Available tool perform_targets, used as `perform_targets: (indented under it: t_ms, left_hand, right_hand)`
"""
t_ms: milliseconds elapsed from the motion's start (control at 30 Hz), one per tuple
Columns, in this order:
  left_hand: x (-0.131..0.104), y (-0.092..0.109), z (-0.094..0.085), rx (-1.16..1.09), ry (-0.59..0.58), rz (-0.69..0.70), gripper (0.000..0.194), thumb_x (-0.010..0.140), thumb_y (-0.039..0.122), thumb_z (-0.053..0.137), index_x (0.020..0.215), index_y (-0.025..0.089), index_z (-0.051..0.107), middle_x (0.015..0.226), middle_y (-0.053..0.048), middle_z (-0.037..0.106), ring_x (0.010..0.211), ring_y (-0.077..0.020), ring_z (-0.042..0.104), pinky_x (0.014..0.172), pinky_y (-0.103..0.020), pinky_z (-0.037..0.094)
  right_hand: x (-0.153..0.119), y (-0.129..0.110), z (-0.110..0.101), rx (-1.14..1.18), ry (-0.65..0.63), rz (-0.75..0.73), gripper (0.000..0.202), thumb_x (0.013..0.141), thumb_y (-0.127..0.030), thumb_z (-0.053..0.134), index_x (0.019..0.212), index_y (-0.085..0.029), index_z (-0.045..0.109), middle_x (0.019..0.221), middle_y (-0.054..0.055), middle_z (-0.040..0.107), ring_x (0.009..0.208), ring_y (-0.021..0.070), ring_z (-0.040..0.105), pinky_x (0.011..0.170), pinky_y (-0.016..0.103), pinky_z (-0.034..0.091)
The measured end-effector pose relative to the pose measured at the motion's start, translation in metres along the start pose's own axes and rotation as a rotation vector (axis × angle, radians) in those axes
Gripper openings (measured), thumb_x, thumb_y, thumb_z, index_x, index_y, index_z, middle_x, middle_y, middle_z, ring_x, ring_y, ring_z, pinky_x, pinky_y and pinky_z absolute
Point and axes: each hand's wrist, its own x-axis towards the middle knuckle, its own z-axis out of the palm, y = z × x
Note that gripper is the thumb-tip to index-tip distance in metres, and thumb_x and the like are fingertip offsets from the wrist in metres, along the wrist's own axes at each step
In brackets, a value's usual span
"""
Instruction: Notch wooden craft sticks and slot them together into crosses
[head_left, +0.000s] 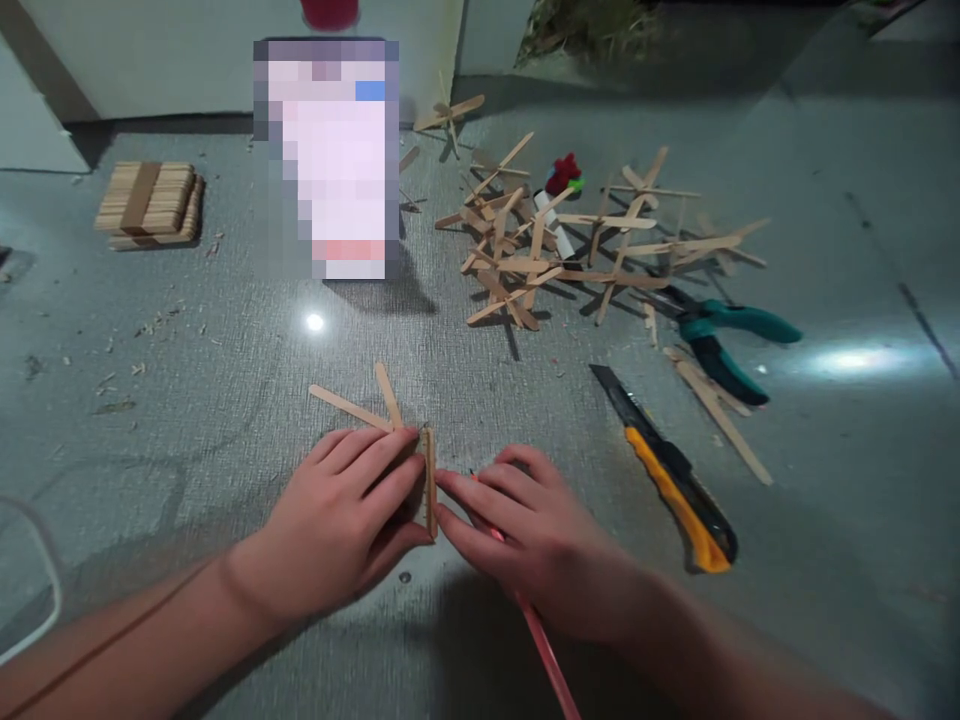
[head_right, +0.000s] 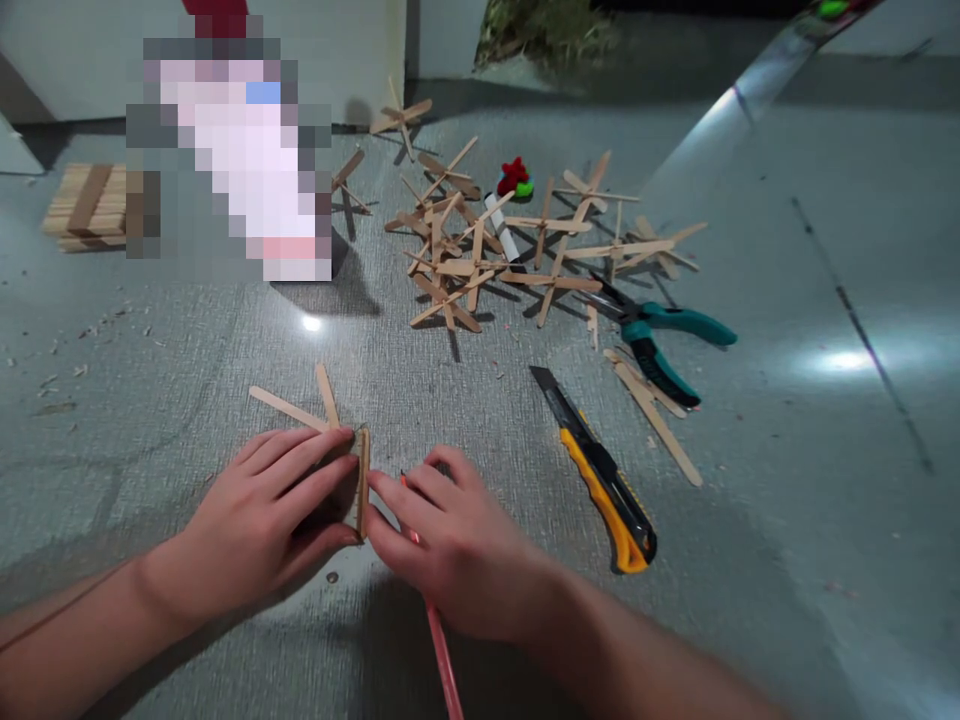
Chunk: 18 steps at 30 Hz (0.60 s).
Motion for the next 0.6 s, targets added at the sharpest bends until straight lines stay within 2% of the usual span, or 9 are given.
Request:
perform_targets:
  t_ms: [233, 600]
  left_hand:
    - [-0.0014, -0.0008, 0.002, 0.001, -0.015, -0.021, 0.047, 0.108, 0.043, 0.061, 0.139, 0.008, 0.066, 0.144, -0.018, 0.07, 0.123, -0.0344, 0.066, 0.1, -0.051, 0.058]
    - [0.0002, -0.0021, 0.0011, 0.012, -0.039, -0.049, 0.049, 0.108, 0.045, 0.059, 0.141, 0.01, 0.065, 0.15, -0.017, 0.067, 0.128, -0.0353, 0.063, 0.104, -0.053, 0.054]
  right_hand:
    - [0.0022, -0.0003, -0.0013, 0.007, 0.005, 0.005, 0.03, 0.1, -0.007, 0.052, 0.119, -0.014, 0.074, 0.125, 0.014, 0.08, 0.09, 0.0236, 0.06, 0.092, 0.046, 0.042]
    - [0.002, 0.0016, -0.0006, 0.035, 0.024, -0.012, 0.024, 0.099, -0.009, 0.058, 0.117, -0.012, 0.073, 0.125, 0.015, 0.08, 0.09, 0.0241, 0.06, 0.09, 0.046, 0.041]
